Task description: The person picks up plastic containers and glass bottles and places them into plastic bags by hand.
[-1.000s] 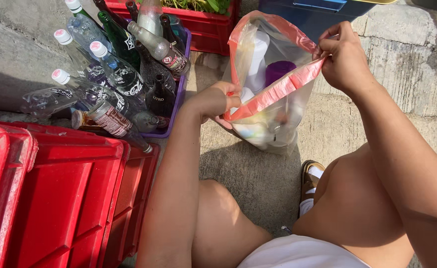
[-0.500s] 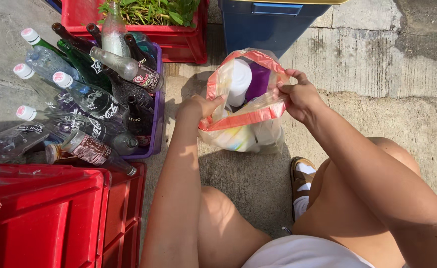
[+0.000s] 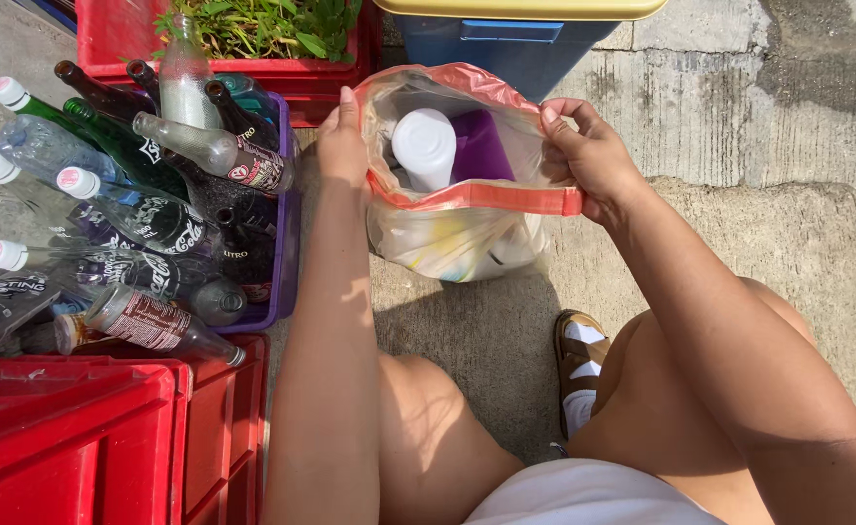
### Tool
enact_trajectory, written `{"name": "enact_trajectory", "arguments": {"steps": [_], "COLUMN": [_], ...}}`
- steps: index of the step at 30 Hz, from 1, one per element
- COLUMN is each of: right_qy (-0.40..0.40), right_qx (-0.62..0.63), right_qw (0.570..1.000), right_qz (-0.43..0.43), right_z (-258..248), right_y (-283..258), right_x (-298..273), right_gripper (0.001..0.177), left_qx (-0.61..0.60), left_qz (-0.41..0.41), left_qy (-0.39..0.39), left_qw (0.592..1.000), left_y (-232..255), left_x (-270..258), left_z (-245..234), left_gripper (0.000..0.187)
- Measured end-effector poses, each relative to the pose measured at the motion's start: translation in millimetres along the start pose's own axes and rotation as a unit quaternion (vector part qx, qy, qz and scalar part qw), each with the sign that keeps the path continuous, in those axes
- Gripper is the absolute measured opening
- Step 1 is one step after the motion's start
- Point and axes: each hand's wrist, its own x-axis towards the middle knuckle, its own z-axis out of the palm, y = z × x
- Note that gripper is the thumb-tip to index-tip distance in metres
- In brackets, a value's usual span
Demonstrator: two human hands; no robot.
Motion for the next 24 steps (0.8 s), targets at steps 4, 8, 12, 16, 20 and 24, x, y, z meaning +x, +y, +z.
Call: {"name": "enact_trajectory", "arguments": {"steps": [4, 8, 12, 16, 20, 24], "right_qy": [-0.018, -0.012, 0.017, 0.075, 0.030, -0.183], "right_qx": [-0.007, -0.152, -0.182, -0.442, -0.749, -0.316], "right_qw": [0.998, 0.973, 0.972, 0.866, 0.577, 0.881], "right_qz": [-0.054, -0.174, -0.147, -0.224, -0.324, -0.301], "right_z": [-26, -41, -41, 2, 56, -64], "right_y": [-11, -10, -14, -10, 22, 29], "right_x": [22, 43, 45, 33, 13, -10], "right_gripper": [0.030, 0.038, 0.037, 0.037, 0.046, 0.036], "left_qx": [-0.243, -0.206, -0.132, -0.073, -0.018, -0.057], "left_qz": [-0.018, -0.042, -0.120, -0.089, -0.062, -0.056], "left_qy": [-0.025, 0.024, 0.018, 0.035, 0.045, 0.027], "left_qw": [0.970, 0.977, 0.984, 0.993, 0.997, 0.996], "left_y": [81, 84, 30, 17, 23, 35], "left_x": [-34, -60, -54, -45, -51, -62], "left_z": [-52, -41, -19, -10, -10, -25], "left_gripper": [0.049, 0.042, 0.032, 0.038, 0.041, 0.042]}}
